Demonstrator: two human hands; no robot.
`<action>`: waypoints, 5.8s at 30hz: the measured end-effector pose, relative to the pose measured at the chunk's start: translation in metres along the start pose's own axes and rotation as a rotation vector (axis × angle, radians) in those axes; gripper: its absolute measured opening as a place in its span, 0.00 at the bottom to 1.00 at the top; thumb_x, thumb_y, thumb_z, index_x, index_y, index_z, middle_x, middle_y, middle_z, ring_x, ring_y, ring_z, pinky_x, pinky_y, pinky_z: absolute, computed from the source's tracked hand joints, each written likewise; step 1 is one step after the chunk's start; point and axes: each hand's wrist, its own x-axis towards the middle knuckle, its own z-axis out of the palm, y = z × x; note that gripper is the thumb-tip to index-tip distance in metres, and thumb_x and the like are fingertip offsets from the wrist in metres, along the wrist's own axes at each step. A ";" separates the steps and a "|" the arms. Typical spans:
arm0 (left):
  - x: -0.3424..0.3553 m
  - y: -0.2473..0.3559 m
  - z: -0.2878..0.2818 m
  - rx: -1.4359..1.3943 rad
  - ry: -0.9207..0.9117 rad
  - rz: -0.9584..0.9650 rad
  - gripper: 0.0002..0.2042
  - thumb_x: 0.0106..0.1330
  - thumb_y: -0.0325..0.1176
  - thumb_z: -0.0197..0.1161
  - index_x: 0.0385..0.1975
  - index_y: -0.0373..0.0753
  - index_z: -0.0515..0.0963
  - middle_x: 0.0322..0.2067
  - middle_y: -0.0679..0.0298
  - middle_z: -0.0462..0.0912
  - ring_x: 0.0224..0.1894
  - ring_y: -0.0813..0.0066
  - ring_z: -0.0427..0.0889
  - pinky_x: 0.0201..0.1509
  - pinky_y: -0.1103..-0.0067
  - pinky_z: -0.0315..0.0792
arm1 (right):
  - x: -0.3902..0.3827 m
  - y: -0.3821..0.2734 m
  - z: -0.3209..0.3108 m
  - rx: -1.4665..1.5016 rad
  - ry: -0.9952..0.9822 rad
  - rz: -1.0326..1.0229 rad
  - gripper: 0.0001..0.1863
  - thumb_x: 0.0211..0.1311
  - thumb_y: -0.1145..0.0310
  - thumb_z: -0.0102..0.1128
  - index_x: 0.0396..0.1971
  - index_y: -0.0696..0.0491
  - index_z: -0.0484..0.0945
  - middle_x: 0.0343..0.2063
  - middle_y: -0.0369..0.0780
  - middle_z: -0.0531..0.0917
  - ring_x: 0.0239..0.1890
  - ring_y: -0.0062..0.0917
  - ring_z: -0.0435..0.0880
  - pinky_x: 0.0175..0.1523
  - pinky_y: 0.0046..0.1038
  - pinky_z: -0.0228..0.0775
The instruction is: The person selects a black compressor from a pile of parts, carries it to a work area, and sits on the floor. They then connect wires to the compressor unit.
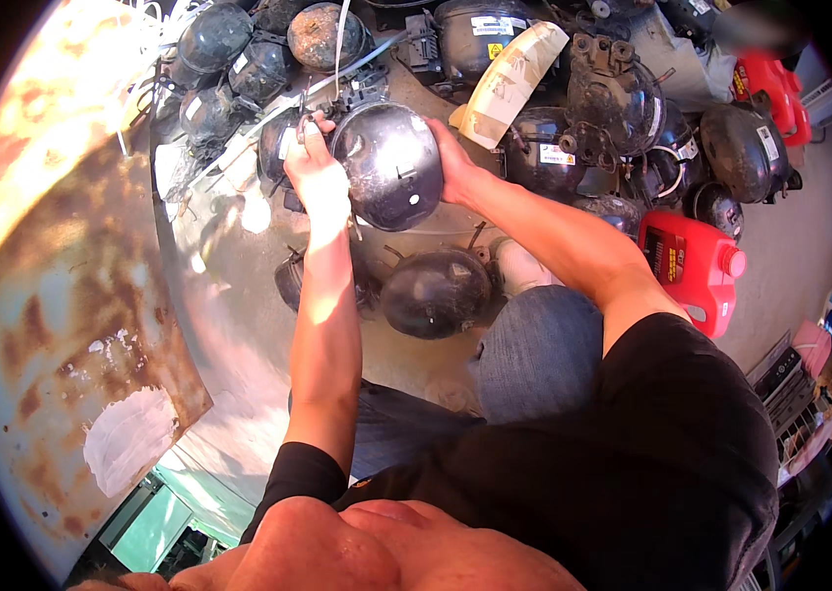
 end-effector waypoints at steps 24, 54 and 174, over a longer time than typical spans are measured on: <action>-0.114 0.023 -0.222 -0.799 0.582 -0.427 0.12 0.76 0.36 0.61 0.36 0.33 0.74 0.21 0.67 0.72 0.27 0.77 0.74 0.33 0.80 0.74 | -0.082 0.091 0.121 -0.502 -0.272 0.472 0.36 0.76 0.37 0.41 0.68 0.52 0.69 0.67 0.43 0.74 0.65 0.33 0.75 0.70 0.42 0.67; -0.136 0.139 -0.274 -1.025 0.757 -0.042 0.07 0.79 0.29 0.50 0.50 0.36 0.71 0.38 0.63 0.78 0.43 0.75 0.77 0.52 0.77 0.72 | -0.167 0.091 0.287 -1.086 -0.160 -0.124 0.40 0.74 0.30 0.34 0.70 0.46 0.67 0.62 0.43 0.79 0.63 0.33 0.77 0.67 0.42 0.65; -0.166 0.122 -0.262 -0.983 0.664 -0.038 0.14 0.73 0.25 0.47 0.57 0.32 0.68 0.45 0.58 0.78 0.52 0.71 0.74 0.64 0.73 0.65 | -0.112 0.093 0.222 -1.061 -0.386 -0.108 0.35 0.76 0.34 0.31 0.68 0.42 0.68 0.60 0.39 0.80 0.60 0.30 0.79 0.59 0.39 0.75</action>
